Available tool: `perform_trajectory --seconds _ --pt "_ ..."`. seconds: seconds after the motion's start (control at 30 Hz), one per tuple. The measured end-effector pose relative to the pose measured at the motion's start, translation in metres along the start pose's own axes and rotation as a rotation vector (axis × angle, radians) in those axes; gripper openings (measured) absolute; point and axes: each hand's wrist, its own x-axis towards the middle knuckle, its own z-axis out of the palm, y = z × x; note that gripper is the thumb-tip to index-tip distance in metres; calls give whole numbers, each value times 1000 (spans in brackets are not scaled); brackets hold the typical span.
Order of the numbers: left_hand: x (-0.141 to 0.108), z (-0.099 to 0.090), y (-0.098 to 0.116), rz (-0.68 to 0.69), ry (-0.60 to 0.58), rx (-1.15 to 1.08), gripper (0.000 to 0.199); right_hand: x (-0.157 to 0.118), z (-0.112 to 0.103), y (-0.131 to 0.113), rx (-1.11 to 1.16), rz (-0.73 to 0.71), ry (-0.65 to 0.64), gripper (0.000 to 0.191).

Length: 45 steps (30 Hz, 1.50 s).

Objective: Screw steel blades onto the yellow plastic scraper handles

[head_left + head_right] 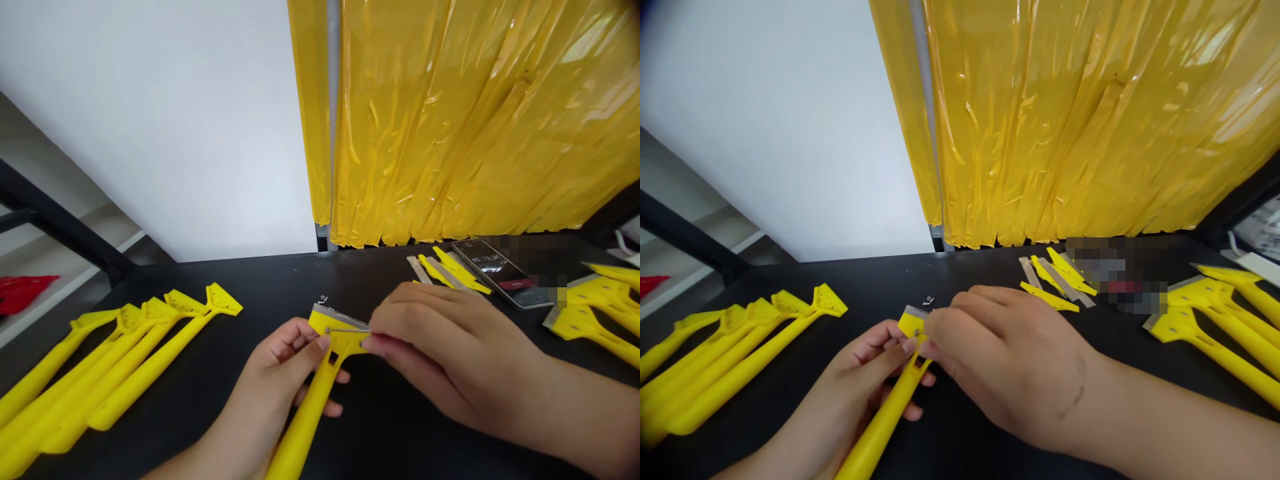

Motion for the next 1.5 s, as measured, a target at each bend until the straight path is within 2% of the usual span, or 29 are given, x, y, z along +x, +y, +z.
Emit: perform_trajectory --seconds 0.13,0.23,0.6,0.77,0.93,1.03,1.1,1.3,1.5 --pt "0 -2 3 54 29 39 17 0 -6 -7 -192 -62 -137 9" --pt "1 -4 2 93 37 73 16 -2 -9 -13 -295 -62 -175 10" --pt "2 -8 2 186 50 123 18 -5 -9 -22 -510 -10 -100 18" --pt "2 -7 4 253 102 168 22 -6 -7 -23 -502 -5 -108 20" --pt "2 -7 6 275 143 169 24 -8 -6 -20 -454 -30 -111 13" --pt "2 -8 6 298 142 182 24 -8 -4 -18 -480 -7 -79 9" --pt "2 -9 6 306 140 189 23 -7 -2 -17 -454 -2 -57 16" --pt "3 -10 6 311 158 190 23 -7 3 -18 -380 -24 -62 7" --pt "1 -10 5 338 155 212 22 -7 3 -21 -381 11 -22 12"
